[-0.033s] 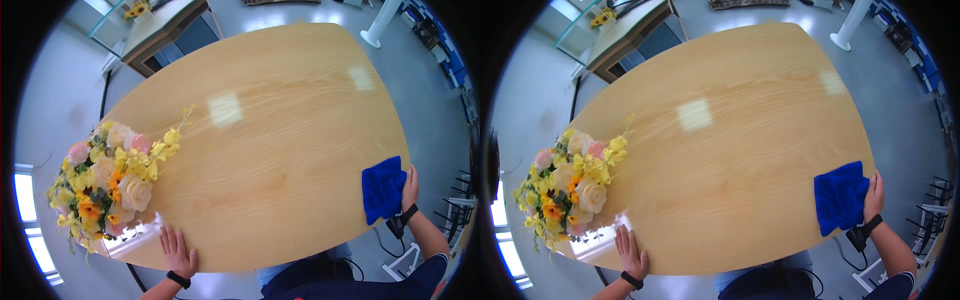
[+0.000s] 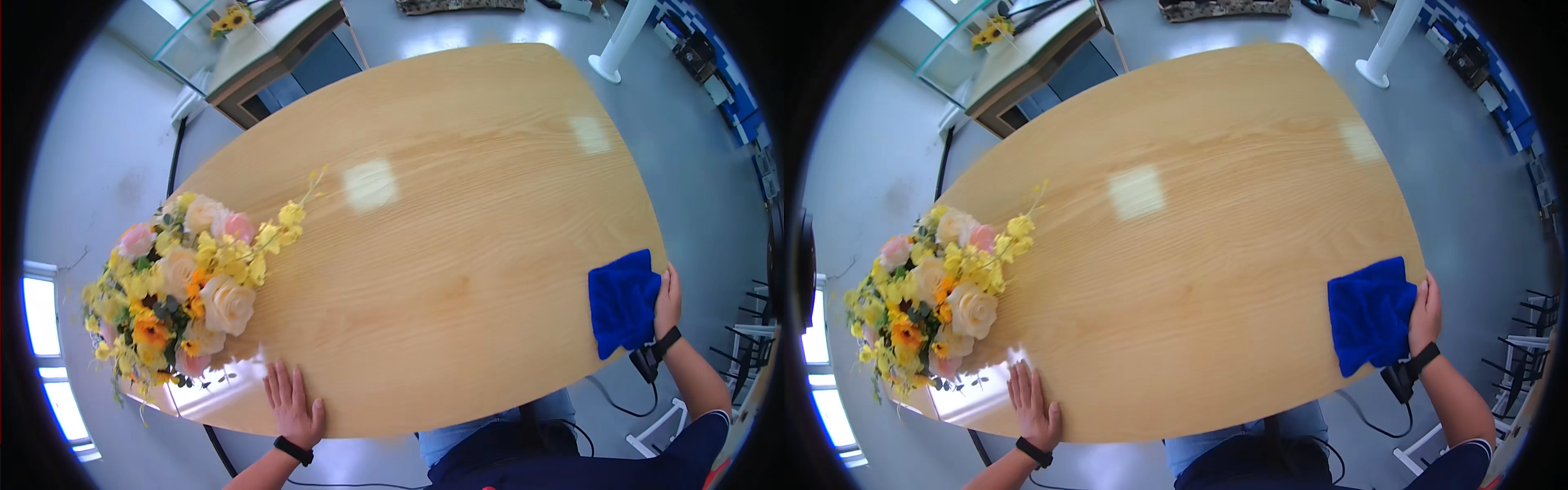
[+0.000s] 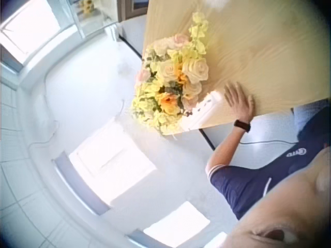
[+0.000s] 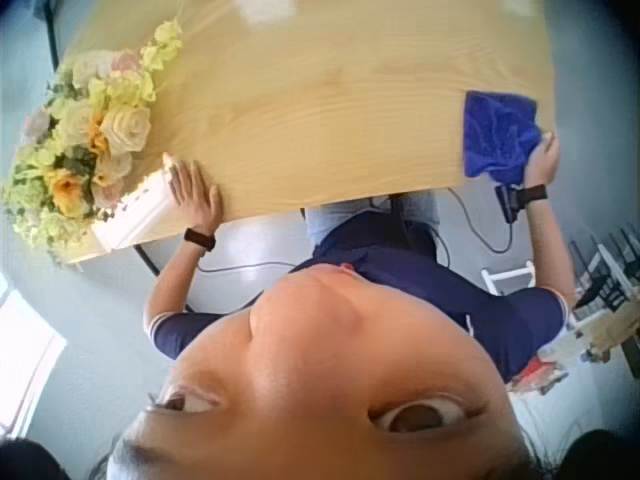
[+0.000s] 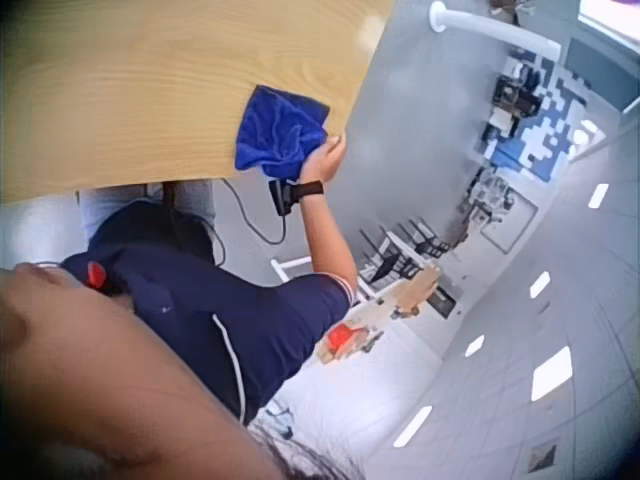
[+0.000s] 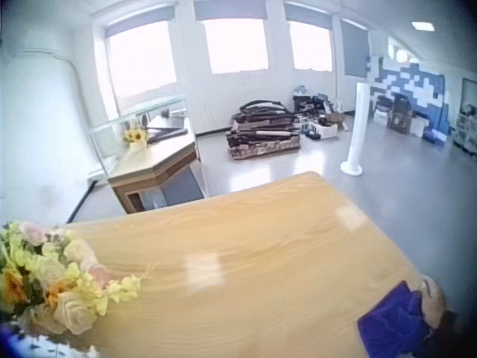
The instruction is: Folding a blue cloth neatly on a wooden table surface.
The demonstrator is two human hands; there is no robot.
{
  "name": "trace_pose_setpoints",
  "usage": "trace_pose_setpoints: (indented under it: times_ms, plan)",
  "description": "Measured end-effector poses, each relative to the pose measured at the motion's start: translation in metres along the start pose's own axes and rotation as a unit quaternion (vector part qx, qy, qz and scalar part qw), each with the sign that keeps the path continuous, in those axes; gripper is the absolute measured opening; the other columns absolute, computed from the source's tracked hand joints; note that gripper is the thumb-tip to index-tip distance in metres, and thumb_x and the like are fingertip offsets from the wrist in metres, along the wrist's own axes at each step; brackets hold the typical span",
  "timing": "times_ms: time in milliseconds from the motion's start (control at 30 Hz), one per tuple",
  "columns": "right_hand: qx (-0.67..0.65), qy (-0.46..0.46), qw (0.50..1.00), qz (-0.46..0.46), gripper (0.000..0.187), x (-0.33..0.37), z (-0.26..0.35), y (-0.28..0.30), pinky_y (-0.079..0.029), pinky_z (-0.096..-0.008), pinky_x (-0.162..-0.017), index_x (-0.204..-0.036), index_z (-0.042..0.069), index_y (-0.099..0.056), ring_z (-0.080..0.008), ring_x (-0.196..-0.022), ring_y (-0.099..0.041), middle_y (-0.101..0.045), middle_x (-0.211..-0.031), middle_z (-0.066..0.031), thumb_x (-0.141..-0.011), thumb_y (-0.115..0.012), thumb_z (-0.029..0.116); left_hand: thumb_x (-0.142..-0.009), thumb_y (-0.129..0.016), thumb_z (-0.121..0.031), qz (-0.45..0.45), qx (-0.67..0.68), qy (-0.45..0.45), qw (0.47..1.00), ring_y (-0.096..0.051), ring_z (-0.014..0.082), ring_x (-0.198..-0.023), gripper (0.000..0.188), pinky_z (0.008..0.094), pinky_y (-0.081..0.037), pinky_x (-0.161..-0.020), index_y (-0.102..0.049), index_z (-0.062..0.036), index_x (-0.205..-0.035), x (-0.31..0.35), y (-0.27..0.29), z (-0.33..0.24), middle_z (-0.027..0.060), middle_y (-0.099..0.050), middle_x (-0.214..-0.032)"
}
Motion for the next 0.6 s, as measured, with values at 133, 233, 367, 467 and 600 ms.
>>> trace_pose_setpoints:
  times_ms: [133, 233, 367, 467, 600]
  plan:
    - [0.004, 0.045, 0.999, -0.025, 0.034, -0.007, 0.005, -0.005, -0.038, -0.0321, -0.09, -0.119, 0.007, -0.047, -0.0266, -0.107, -0.049, -0.053, -0.116, -0.0131, -0.093, -0.035, 0.025, -0.084, -0.043, -0.03, -0.029, 0.018, 0.015, 0.999, -0.016, 0.0397, -0.13, 0.054, 0.0496, -0.01, -0.105, -0.036, -0.0031, -0.129, 0.0, -0.002, -0.005, 0.0212, -0.022, -0.14]
    - [-0.027, 0.032, 0.996, -0.085, 0.035, -0.005, 0.01, -0.002, -0.039, -0.0332, -0.09, -0.117, 0.007, -0.049, -0.0269, -0.108, -0.049, -0.052, -0.115, -0.0147, -0.093, -0.036, 0.027, -0.083, -0.047, -0.028, -0.079, 0.026, 0.013, 0.996, -0.021, 0.0381, -0.129, 0.05, 0.0486, -0.013, -0.105, -0.042, -0.0035, -0.126, 0.008, 0.001, -0.003, 0.0197, -0.028, -0.138]
    - [-0.036, 0.022, 0.994, -0.105, 0.035, -0.013, 0.003, 0.0, -0.04, -0.0348, -0.089, -0.113, 0.007, -0.052, -0.0278, -0.105, -0.051, -0.053, -0.114, -0.0138, -0.092, -0.037, 0.03, -0.082, -0.051, -0.024, -0.165, 0.044, 0.004, 0.985, -0.033, 0.0356, -0.123, 0.042, 0.0466, -0.023, -0.102, -0.05, -0.0027, -0.118, 0.013, 0.001, -0.003, 0.0174, -0.041, -0.13]
    - [-0.003, 0.018, 0.995, -0.096, 0.038, -0.006, 0.007, 0.0, -0.041, -0.0366, -0.087, -0.113, 0.009, -0.052, -0.029, -0.103, -0.051, -0.054, -0.113, -0.0124, -0.092, -0.034, 0.034, -0.081, -0.053, -0.02, -0.256, 0.11, -0.001, 0.96, -0.047, 0.0324, -0.111, 0.031, 0.0454, -0.032, -0.096, -0.055, -0.0022, -0.107, 0.019, 0.005, 0.001, 0.0159, -0.055, -0.112]
    - [0.065, 0.016, 0.995, -0.078, 0.04, -0.002, 0.02, 0.0, -0.041, -0.04, -0.085, -0.115, 0.013, -0.052, -0.0304, -0.102, -0.051, -0.054, -0.113, -0.0117, -0.091, -0.032, 0.038, -0.08, -0.056, -0.02, -0.324, 0.125, 0.009, 0.938, -0.054, 0.0307, -0.098, 0.024, 0.0456, -0.036, -0.09, -0.057, -0.0031, -0.098, 0.026, 0.006, 0.002, 0.0141, -0.06, -0.101]
Point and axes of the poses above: each hand's wrist, its own x-axis away from the middle knuckle, its own y-axis out of the back of the hand, z = x × y, the point moved 4 cm from there along -x, towards the middle knuckle
